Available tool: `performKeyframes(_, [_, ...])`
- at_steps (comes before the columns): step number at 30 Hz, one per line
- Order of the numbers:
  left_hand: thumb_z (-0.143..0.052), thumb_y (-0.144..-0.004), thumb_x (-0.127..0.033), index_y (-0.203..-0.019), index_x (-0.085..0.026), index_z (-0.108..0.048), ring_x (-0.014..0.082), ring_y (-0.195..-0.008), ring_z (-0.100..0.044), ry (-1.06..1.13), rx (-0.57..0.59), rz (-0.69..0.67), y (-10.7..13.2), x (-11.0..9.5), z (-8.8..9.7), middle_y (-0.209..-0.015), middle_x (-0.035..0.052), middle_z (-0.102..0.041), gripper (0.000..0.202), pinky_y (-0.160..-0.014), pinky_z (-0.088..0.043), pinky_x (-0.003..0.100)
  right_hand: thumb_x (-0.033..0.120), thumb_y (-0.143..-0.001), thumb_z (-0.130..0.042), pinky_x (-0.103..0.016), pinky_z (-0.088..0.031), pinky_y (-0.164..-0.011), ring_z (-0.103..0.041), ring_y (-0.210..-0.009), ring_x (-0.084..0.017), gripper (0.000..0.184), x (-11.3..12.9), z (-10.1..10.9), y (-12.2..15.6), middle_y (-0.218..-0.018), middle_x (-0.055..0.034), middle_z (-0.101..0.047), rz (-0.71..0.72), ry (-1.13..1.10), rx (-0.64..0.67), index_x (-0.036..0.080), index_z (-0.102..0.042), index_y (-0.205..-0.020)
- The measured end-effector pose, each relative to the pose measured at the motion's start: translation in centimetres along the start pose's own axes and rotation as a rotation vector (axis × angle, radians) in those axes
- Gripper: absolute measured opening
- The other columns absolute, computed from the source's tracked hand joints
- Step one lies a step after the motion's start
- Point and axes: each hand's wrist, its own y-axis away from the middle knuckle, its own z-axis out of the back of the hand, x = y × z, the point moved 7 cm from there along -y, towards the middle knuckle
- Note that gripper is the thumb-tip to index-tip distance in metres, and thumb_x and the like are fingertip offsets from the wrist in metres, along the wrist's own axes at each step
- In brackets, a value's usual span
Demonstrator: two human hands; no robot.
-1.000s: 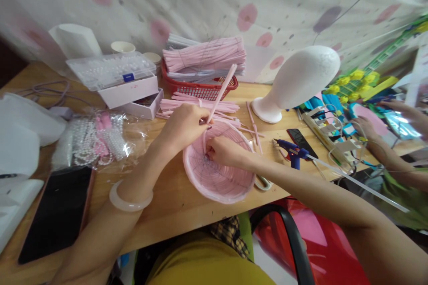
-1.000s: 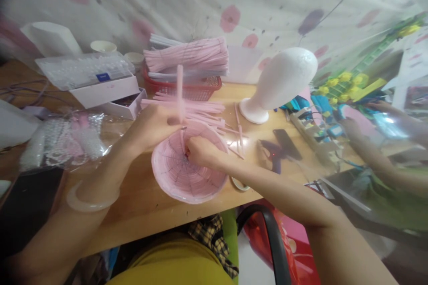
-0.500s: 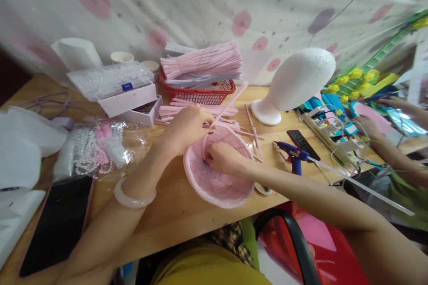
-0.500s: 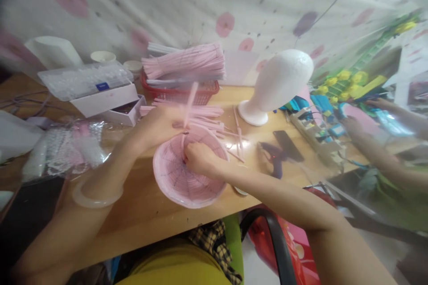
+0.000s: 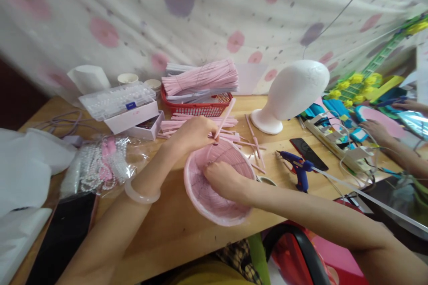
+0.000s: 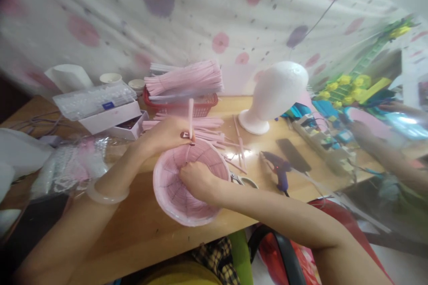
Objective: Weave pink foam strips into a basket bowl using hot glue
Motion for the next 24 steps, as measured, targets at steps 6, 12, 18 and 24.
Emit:
performKeyframes(6, [-0.073,-0.079,-0.016,-0.079,-0.021,-0.08,0.0215,-0.086,-0.074,-0.08,-0.006,0.024,0.1,0.2,0.0,-0.084,0.0031,-0.08,0.008,-0.074,-0.049,0.03,0.01,-0.092,-0.068,-0.038,-0.059,-0.088,-0.071,-0.101,-0.022,0.011,2.3,0.0,1.7,-0.106,-0.0103,-0.075,0.137,0.168,0.09,0.011,-0.072,-0.102])
performKeyframes(12, [-0.073,-0.08,-0.019,-0.081,-0.022,-0.08,0.0211,-0.086,-0.073,-0.13,-0.032,0.045,0.4,0.9,0.0,-0.087,0.0029,-0.08,0.008,-0.074,-0.05,0.03,0.002,-0.083,-0.067,-0.037,-0.058,-0.087,-0.071,-0.103,-0.029,0.023,2.9,-0.4,3.1,-0.11,-0.0213,-0.075,0.203,0.21,0.058,0.006,-0.075,-0.104])
performKeyframes(18, [-0.073,-0.08,-0.018,-0.081,-0.022,-0.08,0.0204,-0.085,-0.073,-0.151,-0.04,0.039,0.8,0.7,0.0,-0.085,0.0021,-0.079,0.008,-0.074,-0.05,0.029,0.005,-0.086,-0.063,-0.035,-0.057,-0.082,-0.072,-0.098,-0.027,0.023,2.4,-0.7,3.5,-0.109,-0.019,-0.075,0.234,0.213,0.021,0.007,-0.074,-0.105])
performKeyframes(24, [-0.076,-0.078,-0.021,-0.079,-0.023,-0.079,0.019,-0.078,-0.071,-0.185,-0.05,0.049,0.4,0.8,0.1,-0.083,0.0017,-0.079,0.004,-0.066,-0.045,0.027,0.004,-0.086,-0.06,-0.036,-0.056,-0.083,-0.071,-0.1,-0.029,0.025,2.4,-0.8,3.3,-0.112,-0.0213,-0.073,0.233,0.211,-0.005,0.005,-0.072,-0.107])
